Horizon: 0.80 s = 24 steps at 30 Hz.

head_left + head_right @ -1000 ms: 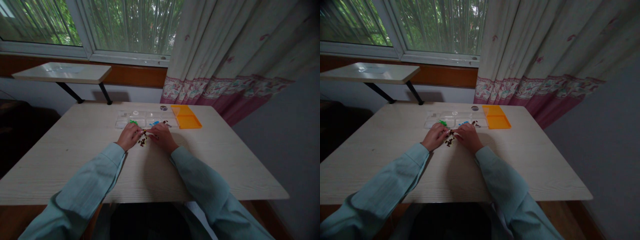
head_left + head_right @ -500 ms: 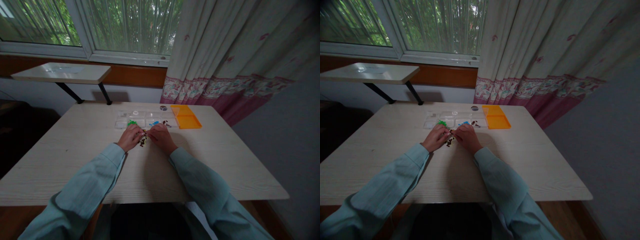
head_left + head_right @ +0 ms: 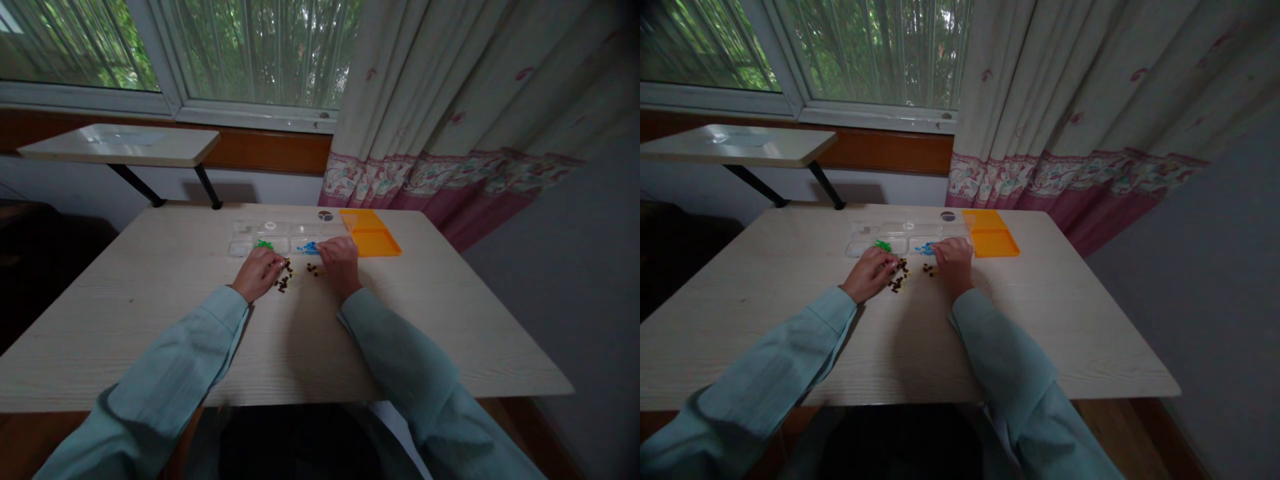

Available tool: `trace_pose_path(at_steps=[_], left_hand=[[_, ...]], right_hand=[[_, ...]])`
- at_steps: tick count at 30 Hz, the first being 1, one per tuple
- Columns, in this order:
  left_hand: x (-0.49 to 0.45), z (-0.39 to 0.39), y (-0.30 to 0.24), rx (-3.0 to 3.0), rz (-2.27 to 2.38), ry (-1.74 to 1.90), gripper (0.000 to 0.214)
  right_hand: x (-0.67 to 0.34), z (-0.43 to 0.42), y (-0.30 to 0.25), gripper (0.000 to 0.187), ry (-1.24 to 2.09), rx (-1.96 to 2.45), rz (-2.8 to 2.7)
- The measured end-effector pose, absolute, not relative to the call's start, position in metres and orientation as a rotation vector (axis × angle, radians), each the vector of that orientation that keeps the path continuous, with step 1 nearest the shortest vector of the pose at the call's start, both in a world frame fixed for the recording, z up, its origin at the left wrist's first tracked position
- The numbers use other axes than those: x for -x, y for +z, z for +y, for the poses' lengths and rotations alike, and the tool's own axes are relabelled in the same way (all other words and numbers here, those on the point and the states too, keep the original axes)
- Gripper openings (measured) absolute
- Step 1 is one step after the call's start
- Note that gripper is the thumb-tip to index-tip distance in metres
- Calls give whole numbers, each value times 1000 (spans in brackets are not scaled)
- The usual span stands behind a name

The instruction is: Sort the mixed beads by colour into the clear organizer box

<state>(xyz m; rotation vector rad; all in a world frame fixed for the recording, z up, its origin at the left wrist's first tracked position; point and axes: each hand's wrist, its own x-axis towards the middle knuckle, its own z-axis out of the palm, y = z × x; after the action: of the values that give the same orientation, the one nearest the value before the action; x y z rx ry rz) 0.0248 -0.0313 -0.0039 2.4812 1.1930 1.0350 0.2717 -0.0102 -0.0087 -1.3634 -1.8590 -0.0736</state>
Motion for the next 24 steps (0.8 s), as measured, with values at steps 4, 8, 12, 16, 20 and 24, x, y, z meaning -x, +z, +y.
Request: trace_pose_path(at_steps=[4,8,12,16,20,24], left_hand=[[-24,-32,-4,-2491,1186,1042,27],[-25,-33,-2,-2478,1194,1051,27],[-25,-33,-1,-2473,1189,1037,26],[-23,-30,-5,-2482,1179,1053,27],[-21,-28,-7,-2487,1161,1057,27],[-19,-32,0,-2547,1040,977,22]], right_hand=[[-296,3,-15,30,-176,1562,-1607],[-309,9,-19,30,-220,1672,-1565],[-309,9,-21,31,-201,1697,-1608],[-308,9,-21,36,-198,1675,-1584],[-307,7,-18,37,-175,1688,-1583],[-303,6,-15,37,-151,1682,-1621]])
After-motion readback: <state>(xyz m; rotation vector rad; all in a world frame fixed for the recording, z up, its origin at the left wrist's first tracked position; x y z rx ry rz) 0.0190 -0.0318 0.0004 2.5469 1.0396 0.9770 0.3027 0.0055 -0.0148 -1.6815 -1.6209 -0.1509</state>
